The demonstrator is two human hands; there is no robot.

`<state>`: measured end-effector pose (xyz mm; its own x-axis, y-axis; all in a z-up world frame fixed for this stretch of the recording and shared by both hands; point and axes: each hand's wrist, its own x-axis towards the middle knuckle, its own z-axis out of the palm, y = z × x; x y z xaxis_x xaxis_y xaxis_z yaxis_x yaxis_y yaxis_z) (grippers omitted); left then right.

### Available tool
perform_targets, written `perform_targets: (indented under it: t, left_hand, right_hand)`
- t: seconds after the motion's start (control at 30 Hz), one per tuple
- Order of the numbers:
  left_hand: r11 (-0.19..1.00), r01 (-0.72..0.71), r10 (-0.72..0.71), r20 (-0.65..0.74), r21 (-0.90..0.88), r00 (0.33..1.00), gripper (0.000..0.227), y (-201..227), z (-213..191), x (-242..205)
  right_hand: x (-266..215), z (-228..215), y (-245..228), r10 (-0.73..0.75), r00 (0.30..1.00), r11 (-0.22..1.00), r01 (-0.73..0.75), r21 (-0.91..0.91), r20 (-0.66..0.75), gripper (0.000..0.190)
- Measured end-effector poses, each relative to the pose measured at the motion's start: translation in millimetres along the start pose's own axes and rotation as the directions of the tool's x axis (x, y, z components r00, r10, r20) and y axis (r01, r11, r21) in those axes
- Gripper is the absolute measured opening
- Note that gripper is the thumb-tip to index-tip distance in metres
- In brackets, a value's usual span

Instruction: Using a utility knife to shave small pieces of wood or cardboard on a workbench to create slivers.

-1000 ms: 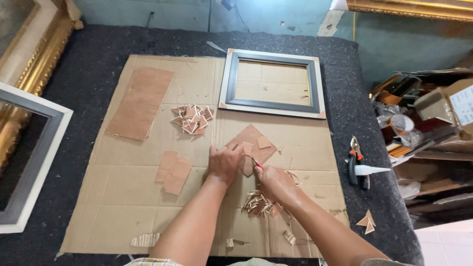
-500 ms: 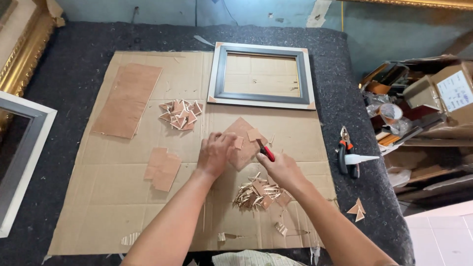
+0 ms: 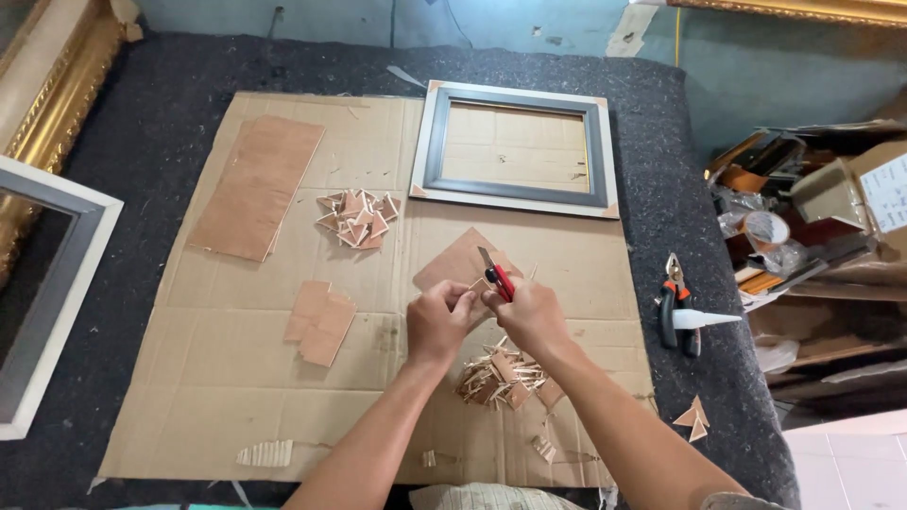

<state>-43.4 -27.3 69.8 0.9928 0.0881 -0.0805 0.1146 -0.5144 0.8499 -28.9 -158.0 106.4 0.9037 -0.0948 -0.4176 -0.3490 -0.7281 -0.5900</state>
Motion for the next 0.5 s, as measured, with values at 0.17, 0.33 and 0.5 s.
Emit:
perform_targets:
  t: [0.17,0.33,0.5]
  left_hand:
    - [0.993,0.098,-0.090,-0.115,0.062,0.989,0.012,4.9,1.4,-4.7]
    - [0.968,0.230,-0.241,-0.127,-0.097,0.962,0.012,-1.4,-1.2,3.4]
    - [0.534,0.516,-0.484,0.258,-0.670,0.836,0.012,-6.1,-2.9,7.3]
  right_hand:
    - [7.7,9.1,-1.3,0.010,0.999,0.993,-0.015,-0.114,-0.043,0.025]
    - [5.1,4.2,-2.3,0.040,0.999,0.999,-0.039,-0.016,0.022,0.025]
    - [10.1,-0.6,7.4,0.105,0.993,0.991,-0.109,0.075,0.060,0.039]
